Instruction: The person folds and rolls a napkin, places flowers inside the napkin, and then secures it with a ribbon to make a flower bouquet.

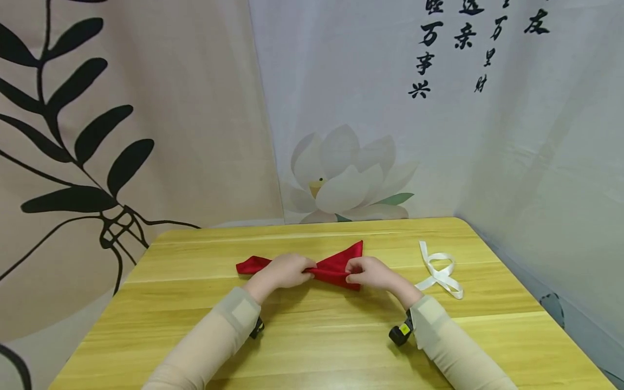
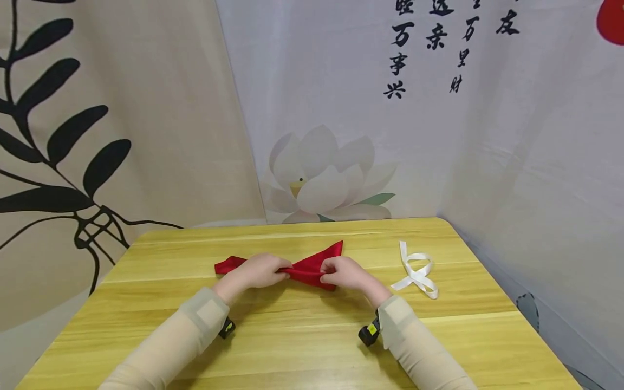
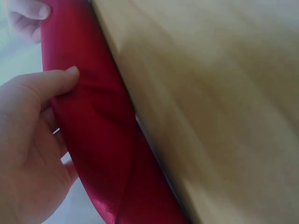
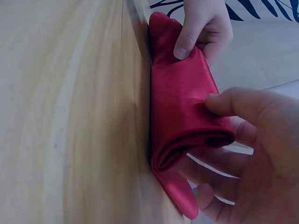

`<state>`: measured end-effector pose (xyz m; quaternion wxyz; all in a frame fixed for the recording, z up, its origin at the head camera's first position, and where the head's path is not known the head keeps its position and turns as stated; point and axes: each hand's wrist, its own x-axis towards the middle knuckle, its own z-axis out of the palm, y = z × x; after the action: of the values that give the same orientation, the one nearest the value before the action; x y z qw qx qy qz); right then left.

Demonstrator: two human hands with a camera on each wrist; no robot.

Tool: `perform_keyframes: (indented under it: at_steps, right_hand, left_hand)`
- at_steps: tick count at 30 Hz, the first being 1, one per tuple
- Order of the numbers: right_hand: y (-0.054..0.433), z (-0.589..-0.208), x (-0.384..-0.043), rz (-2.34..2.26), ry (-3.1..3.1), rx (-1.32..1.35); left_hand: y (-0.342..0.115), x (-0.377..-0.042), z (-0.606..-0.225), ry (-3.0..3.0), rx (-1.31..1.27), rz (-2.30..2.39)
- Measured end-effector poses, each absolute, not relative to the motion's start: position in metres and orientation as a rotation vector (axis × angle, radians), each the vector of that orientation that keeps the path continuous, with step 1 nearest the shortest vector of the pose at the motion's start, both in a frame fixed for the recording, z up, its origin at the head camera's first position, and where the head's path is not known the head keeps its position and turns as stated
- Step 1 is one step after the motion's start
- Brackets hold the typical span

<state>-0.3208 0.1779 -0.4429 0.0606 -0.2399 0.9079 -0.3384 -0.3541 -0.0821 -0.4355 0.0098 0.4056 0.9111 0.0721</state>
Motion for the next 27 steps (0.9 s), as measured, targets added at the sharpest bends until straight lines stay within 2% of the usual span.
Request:
perform_keyframes:
  at_steps: [12,27]
  right_hand:
    - [0.181,-0.443,-0.324,-1.086,2.736,-0.709]
    - [0.185,-0.449,-0.332,-1.249,2.673,-0.617]
  left_hand:
    - [-0.08,-0.361,-0.421,2.687,1.196,0.359]
    - [-0.081,-0.387,-0.416,2.606,1.1,0.427]
